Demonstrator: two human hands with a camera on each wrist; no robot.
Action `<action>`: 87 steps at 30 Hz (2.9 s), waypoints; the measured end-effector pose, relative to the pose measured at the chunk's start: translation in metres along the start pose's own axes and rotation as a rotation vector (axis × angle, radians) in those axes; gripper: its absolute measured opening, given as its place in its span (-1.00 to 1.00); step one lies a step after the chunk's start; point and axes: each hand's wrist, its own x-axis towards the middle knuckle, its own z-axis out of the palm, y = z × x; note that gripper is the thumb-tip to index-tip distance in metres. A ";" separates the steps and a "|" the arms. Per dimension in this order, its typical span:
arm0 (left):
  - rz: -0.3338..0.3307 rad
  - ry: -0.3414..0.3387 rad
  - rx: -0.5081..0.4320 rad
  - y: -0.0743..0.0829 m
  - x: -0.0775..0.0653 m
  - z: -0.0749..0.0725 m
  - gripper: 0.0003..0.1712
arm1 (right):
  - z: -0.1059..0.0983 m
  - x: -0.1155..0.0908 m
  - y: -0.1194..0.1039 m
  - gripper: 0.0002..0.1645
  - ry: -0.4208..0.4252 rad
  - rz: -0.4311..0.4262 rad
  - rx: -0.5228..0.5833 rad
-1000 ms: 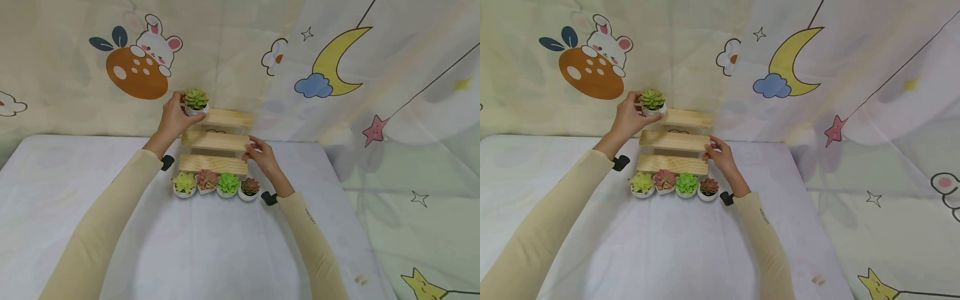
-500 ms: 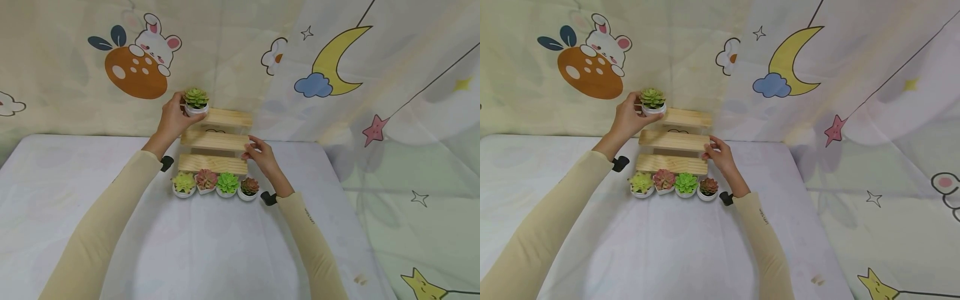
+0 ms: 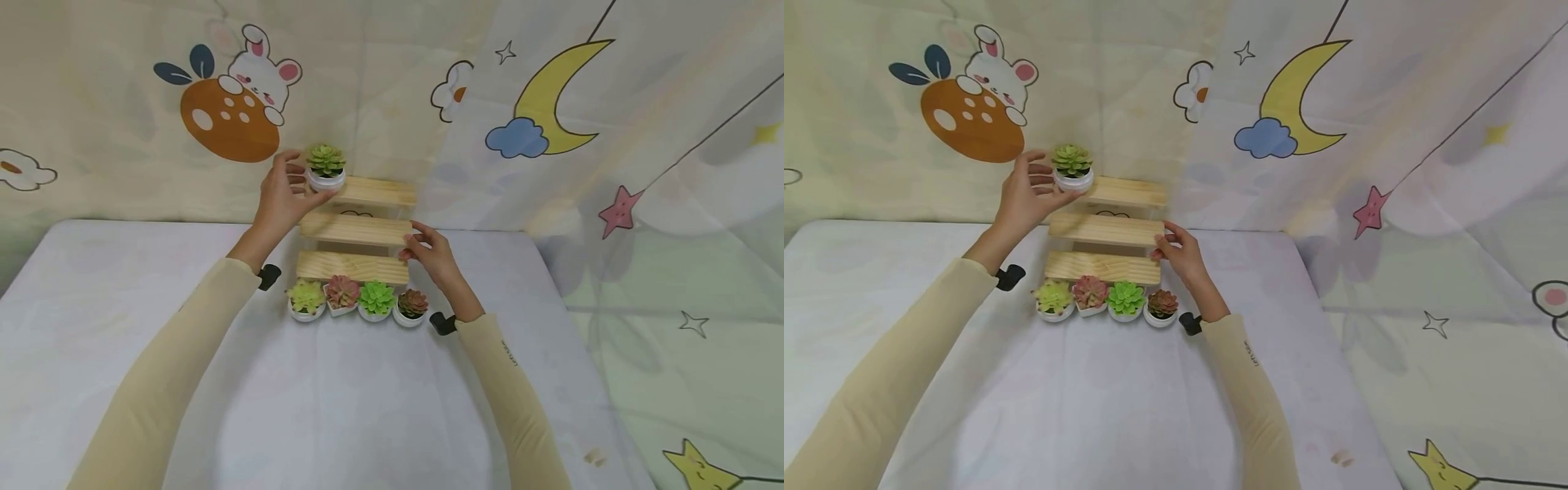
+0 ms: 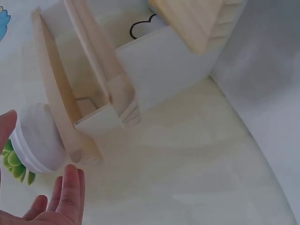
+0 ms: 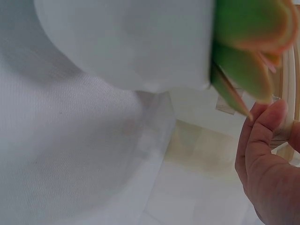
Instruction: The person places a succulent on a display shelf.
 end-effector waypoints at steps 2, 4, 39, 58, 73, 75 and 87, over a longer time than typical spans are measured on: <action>0.002 0.017 -0.016 -0.003 -0.004 -0.002 -0.03 | 0.000 -0.001 -0.001 -0.35 -0.004 -0.008 -0.003; 0.007 0.027 -0.017 -0.006 -0.008 -0.004 -0.06 | -0.001 -0.001 -0.001 -0.35 -0.004 -0.020 -0.003; -0.159 -0.346 0.172 -0.061 -0.132 -0.016 0.28 | -0.003 -0.001 0.009 -0.37 0.013 0.000 -0.002; -0.172 -0.375 0.290 -0.064 -0.143 0.006 -0.03 | -0.005 -0.006 0.003 -0.37 0.026 0.017 0.008; -0.132 -0.344 0.268 -0.065 -0.144 0.002 -0.15 | -0.001 -0.001 0.002 -0.37 0.017 0.016 -0.001; -0.123 -0.344 0.271 -0.066 -0.144 0.002 -0.15 | -0.001 -0.001 0.002 -0.38 0.020 0.018 0.008; -0.117 -0.335 0.270 -0.066 -0.147 -0.001 -0.18 | -0.001 -0.001 0.006 -0.38 0.017 0.011 0.033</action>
